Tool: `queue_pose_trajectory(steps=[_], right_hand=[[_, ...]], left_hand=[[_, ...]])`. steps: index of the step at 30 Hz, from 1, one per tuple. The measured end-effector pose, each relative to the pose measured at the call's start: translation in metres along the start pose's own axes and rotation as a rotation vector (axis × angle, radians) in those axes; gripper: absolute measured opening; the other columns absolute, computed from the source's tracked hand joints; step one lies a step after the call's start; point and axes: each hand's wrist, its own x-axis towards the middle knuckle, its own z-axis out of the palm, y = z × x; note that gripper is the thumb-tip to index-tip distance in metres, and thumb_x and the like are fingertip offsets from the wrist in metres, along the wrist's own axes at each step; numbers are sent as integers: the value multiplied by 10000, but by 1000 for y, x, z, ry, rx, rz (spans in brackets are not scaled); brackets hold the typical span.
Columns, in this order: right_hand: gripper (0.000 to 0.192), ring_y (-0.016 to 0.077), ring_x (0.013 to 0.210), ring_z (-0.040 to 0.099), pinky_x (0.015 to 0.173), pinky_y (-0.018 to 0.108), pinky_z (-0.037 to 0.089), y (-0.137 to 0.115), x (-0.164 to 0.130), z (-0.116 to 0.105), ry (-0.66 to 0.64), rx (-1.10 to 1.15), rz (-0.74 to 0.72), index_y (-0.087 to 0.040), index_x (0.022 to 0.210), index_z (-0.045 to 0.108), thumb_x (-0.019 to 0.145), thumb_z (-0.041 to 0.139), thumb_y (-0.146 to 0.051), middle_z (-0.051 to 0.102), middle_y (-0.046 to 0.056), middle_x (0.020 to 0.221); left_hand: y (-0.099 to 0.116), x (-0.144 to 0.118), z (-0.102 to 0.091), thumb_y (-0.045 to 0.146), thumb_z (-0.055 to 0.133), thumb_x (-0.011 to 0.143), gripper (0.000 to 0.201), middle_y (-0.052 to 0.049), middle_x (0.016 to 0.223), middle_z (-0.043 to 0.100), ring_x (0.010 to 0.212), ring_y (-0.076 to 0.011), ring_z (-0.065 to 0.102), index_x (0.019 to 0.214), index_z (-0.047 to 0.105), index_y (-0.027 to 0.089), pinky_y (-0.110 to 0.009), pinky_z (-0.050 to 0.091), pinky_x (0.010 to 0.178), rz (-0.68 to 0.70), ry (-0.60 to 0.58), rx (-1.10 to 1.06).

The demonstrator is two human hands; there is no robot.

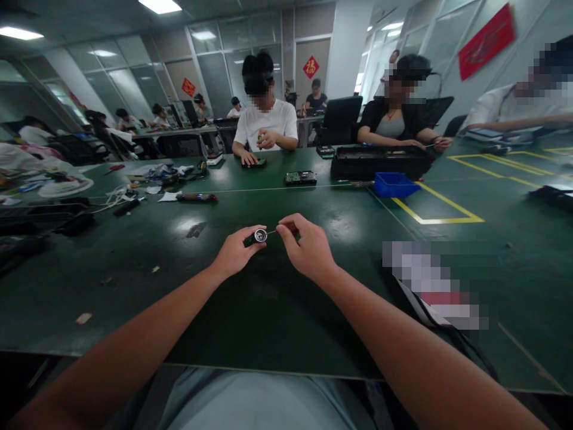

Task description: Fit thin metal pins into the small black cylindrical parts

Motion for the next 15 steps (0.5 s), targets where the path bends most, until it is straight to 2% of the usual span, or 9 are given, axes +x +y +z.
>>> queue_pose_trajectory(steps=[4, 10, 15], right_hand=[[152, 198, 822, 649, 747, 337, 477, -2, -1, -2, -56, 13, -72, -210, 938, 641, 922, 497, -256, 704, 52, 888], [312, 171, 611, 604, 599, 304, 414, -4, 1, 0, -41, -35, 67, -214, 895, 658, 980, 426, -404, 664, 20, 693], [312, 184, 623, 605, 621, 316, 414, -3, 1, 0, -34, -66, 54, -195, 1174, 602, 971, 399, -316, 679, 31, 747]], left_hand=[[-1, 0, 0, 260, 688, 868, 403, -59, 1260, 662, 1192, -235, 589, 1266, 629, 237, -415, 406, 1069, 7, 16, -4], [0, 0, 1, 244, 705, 854, 399, -60, 1216, 678, 1145, -235, 607, 1247, 642, 238, -419, 417, 1043, 31, -17, 8], [2, -1, 1, 249, 696, 859, 398, -63, 1215, 678, 1151, -244, 601, 1253, 641, 243, -431, 415, 1039, 7, -27, 13]])
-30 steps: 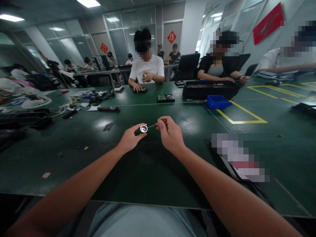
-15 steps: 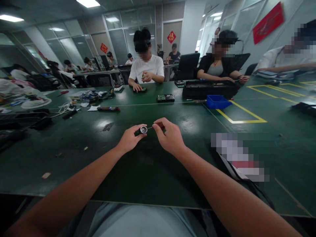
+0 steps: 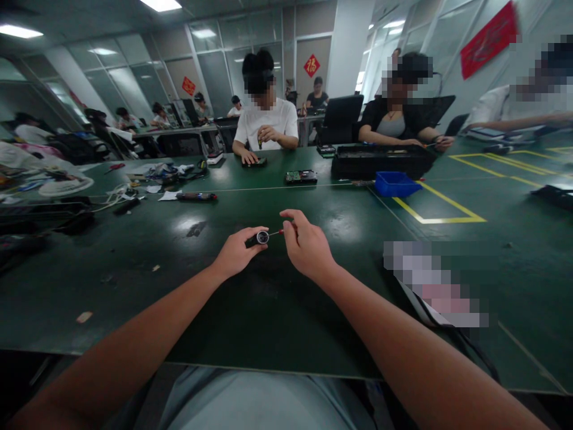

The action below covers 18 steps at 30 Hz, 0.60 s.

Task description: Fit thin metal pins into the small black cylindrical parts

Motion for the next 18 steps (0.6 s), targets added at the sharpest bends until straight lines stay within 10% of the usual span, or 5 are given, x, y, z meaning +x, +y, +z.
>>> queue_pose_trajectory(steps=[6, 11, 18], right_hand=[[326, 188, 690, 627, 638, 314, 417, -3, -2, -2, -50, 38, -36, -220, 969, 658, 999, 368, -367, 699, 44, 816], [265, 200, 712, 629, 690, 344, 447, -1, -2, 2, 21, 55, -4, -201, 1155, 573, 967, 426, -316, 681, 49, 819], [236, 189, 747, 636, 719, 360, 502, 9, 3, 12, 77, 481, 183, -181, 947, 617, 919, 537, -401, 677, 57, 816]], left_hand=[[0, 1, 0, 238, 703, 851, 393, -55, 1210, 681, 1134, -235, 607, 1241, 648, 245, -410, 413, 1036, 9, -2, 1], [-1, 0, -1, 256, 698, 857, 398, -64, 1204, 679, 1127, -240, 608, 1251, 644, 246, -421, 415, 1034, 5, 7, -11], [-2, 1, -1, 224, 714, 844, 408, -55, 1209, 681, 1135, -233, 603, 1246, 645, 239, -409, 413, 1025, 24, -5, 3]])
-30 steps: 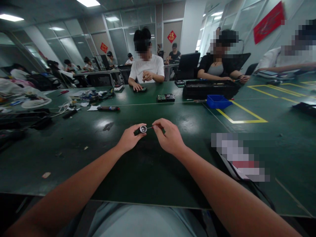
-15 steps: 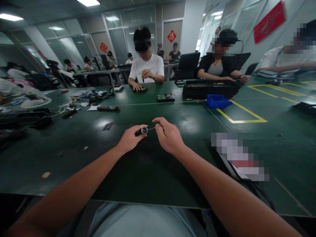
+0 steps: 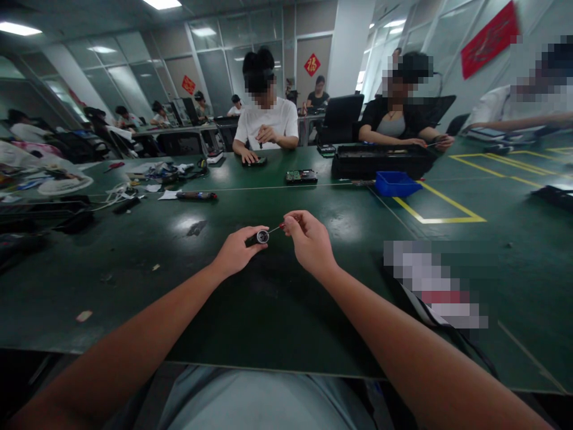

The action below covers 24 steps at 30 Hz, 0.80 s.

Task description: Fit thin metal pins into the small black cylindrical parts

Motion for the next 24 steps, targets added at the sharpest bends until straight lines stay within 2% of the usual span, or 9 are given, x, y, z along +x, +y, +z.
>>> queue_pose_trajectory(steps=[6, 9, 17, 24], right_hand=[[272, 145, 673, 600, 697, 334, 539, 15, 11, -1, 84, 320, 246, -195, 845, 618, 853, 606, -467, 624, 13, 752], [284, 125, 602, 556, 644, 320, 539, 19, 14, -2, 79, 364, 361, -198, 780, 600, 827, 637, -476, 580, -7, 697], [232, 147, 669, 582, 642, 318, 506, 13, 6, 1, 127, 144, 157, -210, 879, 582, 919, 522, -431, 617, 17, 765], [229, 164, 699, 621, 671, 329, 501, 0, 1, 1, 92, -51, 30, -195, 939, 590, 948, 483, -397, 670, 42, 794]], left_hand=[[1, 1, -3, 214, 697, 863, 374, -40, 1232, 685, 1140, -223, 603, 1232, 647, 246, -408, 409, 1005, 101, -38, 45], [1, 2, -3, 224, 678, 882, 353, -33, 1259, 678, 1161, -220, 598, 1232, 642, 253, -420, 387, 1025, 137, -61, 74], [3, 0, -4, 280, 683, 882, 387, -31, 1229, 686, 1114, -228, 601, 1265, 631, 263, -423, 389, 1014, 84, -51, 105], [6, 0, -4, 295, 698, 869, 408, -35, 1135, 705, 1031, -233, 604, 1270, 636, 257, -409, 419, 965, 34, -44, 109]])
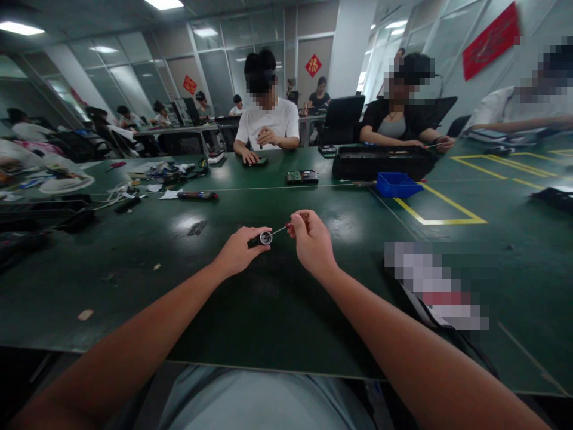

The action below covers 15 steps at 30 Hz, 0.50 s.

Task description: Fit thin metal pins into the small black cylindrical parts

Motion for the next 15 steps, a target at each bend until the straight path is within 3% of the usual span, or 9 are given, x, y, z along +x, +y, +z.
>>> queue_pose_trajectory(steps=[4, 9, 12, 15], right_hand=[[275, 153, 610, 591, 600, 298, 437, -7, -2, -4, -16, -181, -27, -200, 843, 610, 933, 521, -444, 651, 16, 678], [418, 112, 470, 435, 507, 277, 310, -12, -1, -8, 32, -410, -110, -221, 584, 489, 859, 622, -507, 500, -36, 500], [378, 116, 481, 452, 508, 273, 317, -11, -1, -8, 2, -421, -140, -220, 612, 521, 859, 623, -488, 528, -28, 521], [251, 145, 566, 553, 542, 275, 377, -10, -1, -8, -69, -375, -166, -211, 756, 592, 888, 583, -423, 629, 9, 645]], left_hand=[[-1, 0, 1, 303, 705, 864, 415, -33, 1135, 705, 1024, -231, 603, 1270, 636, 256, -407, 425, 957, -8, 25, 2], [-4, 0, 2, 288, 706, 863, 413, -34, 1158, 700, 1039, -229, 606, 1269, 635, 254, -402, 433, 946, 5, 40, -4], [-4, 0, 2, 271, 715, 854, 412, -37, 1148, 703, 1032, -231, 610, 1260, 642, 256, -404, 439, 945, 0, 40, 1], [-3, 0, 2, 269, 715, 854, 413, -41, 1152, 703, 1037, -231, 615, 1260, 643, 253, -405, 442, 954, -10, 33, -7]])
